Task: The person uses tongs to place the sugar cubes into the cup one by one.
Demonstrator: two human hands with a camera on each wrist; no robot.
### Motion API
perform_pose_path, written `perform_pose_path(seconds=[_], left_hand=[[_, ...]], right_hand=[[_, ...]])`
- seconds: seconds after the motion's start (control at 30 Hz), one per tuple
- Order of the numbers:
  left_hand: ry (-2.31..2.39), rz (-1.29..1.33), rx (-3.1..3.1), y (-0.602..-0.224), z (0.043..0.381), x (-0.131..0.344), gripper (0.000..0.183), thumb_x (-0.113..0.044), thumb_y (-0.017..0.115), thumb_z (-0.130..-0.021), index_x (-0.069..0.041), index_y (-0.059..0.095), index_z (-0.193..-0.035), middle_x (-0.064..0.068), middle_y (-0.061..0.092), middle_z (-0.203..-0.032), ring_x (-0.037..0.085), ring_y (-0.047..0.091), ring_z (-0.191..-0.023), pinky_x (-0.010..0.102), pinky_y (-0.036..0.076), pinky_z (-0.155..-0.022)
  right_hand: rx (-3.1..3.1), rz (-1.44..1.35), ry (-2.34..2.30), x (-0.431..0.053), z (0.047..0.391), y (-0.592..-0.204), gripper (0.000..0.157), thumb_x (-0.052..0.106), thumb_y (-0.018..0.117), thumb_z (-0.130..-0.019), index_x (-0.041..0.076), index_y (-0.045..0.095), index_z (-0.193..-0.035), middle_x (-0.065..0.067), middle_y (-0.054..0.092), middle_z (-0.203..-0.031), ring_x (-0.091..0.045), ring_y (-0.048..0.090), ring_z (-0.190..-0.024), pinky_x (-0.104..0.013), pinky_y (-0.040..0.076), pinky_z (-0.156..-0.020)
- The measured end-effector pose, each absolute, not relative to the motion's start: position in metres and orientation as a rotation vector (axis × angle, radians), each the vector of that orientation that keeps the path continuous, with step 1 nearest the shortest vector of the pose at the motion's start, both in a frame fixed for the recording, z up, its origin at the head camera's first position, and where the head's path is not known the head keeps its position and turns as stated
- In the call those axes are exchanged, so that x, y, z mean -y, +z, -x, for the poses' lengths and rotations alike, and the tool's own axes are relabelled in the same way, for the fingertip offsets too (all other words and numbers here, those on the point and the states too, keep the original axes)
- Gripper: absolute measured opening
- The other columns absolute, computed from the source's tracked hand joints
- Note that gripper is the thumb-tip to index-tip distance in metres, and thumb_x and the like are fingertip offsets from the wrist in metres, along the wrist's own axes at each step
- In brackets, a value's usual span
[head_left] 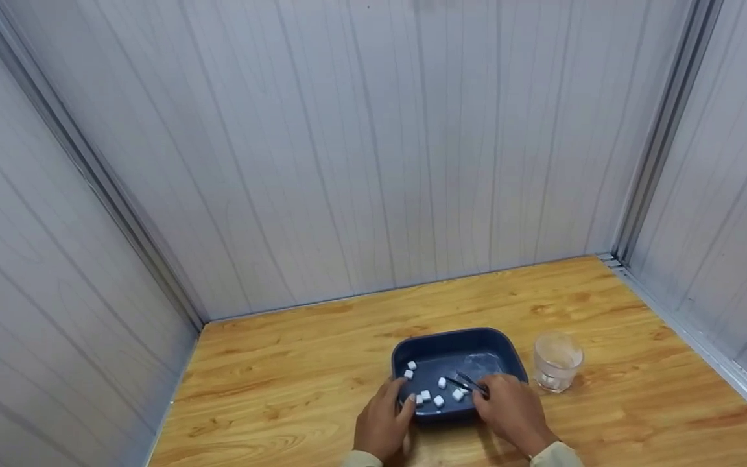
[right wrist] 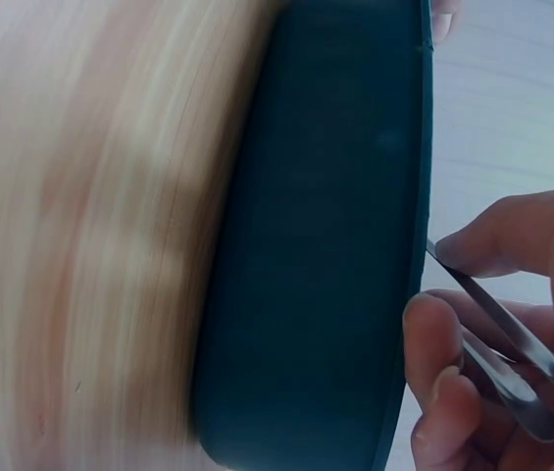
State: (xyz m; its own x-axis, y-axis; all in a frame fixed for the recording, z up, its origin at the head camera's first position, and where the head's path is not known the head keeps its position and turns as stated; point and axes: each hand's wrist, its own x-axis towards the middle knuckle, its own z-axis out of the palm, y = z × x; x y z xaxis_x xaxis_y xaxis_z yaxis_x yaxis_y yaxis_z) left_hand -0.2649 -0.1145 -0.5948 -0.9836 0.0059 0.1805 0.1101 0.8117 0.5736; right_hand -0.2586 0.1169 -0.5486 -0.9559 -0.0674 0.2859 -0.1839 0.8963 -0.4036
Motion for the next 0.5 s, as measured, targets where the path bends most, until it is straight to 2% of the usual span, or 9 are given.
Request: perform_pose_path(seconds=[0.5], left_hand=[[-0.929, 0.1, 2.825, -0.5944, 0.2638, 0.1155, 0.04, -0.045, 0.053, -0.091, -0.027, 0.055, -0.126, 0.0, 0.051, -0.132, 0.023, 0.053, -0.114, 0.046, 0.043, -0.09]], right_hand=[[2.803, -0.211, 0.627, -0.1122, 0.262, -0.5492, 0.009, 0.03, 0.069, -0.076, 0.022, 0.066, -0.073, 0.007, 0.059, -0.072, -0.016, 0.055, -0.06, -0.04, 0.042, -0.049]])
